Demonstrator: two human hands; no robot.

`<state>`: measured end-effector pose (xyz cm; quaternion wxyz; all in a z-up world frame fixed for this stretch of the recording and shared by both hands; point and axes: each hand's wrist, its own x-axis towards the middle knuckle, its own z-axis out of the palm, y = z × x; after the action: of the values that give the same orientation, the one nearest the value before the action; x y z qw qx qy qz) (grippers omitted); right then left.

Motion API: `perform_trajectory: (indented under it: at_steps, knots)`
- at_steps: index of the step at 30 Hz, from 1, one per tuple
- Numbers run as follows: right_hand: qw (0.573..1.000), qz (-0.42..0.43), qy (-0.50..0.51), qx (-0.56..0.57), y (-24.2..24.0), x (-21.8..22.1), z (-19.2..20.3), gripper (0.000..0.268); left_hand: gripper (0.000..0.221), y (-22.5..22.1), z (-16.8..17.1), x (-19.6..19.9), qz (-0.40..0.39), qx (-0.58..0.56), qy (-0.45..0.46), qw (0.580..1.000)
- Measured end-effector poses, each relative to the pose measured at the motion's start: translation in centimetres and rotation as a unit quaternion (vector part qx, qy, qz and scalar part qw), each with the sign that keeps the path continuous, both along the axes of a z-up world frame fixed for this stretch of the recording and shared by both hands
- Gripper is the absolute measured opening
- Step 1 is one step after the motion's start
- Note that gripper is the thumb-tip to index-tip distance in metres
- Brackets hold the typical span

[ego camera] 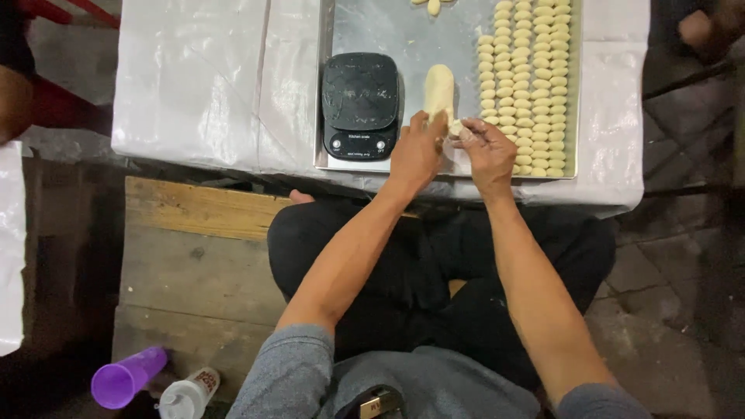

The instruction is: Shaping small pieces of dough into uniform ovals and arranging them on a baking tray

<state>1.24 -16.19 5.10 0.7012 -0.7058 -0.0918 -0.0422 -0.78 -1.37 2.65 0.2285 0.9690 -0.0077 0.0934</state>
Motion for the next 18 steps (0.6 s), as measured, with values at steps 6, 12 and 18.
perform_trajectory:
  at_steps: [6, 12, 18]
  knots:
    - [0.992, 0.061, -0.091, -0.065, 0.1, -0.9, 1.6, 0.053, 0.048, -0.8, 1.9, 0.3, 0.017, -0.211, -0.077, 0.974]
    - [0.979, 0.061, -0.161, -0.105, 1.1, -1.5, 1.9, 0.065, 0.023, 1.1, -0.3, 2.5, 0.042, -0.290, -0.091, 0.952]
    - [0.990, 0.047, -0.124, -0.038, 0.7, -1.1, 0.5, 0.046, 0.014, 7.5, 1.2, 3.8, 0.160, -0.296, -0.097, 0.937]
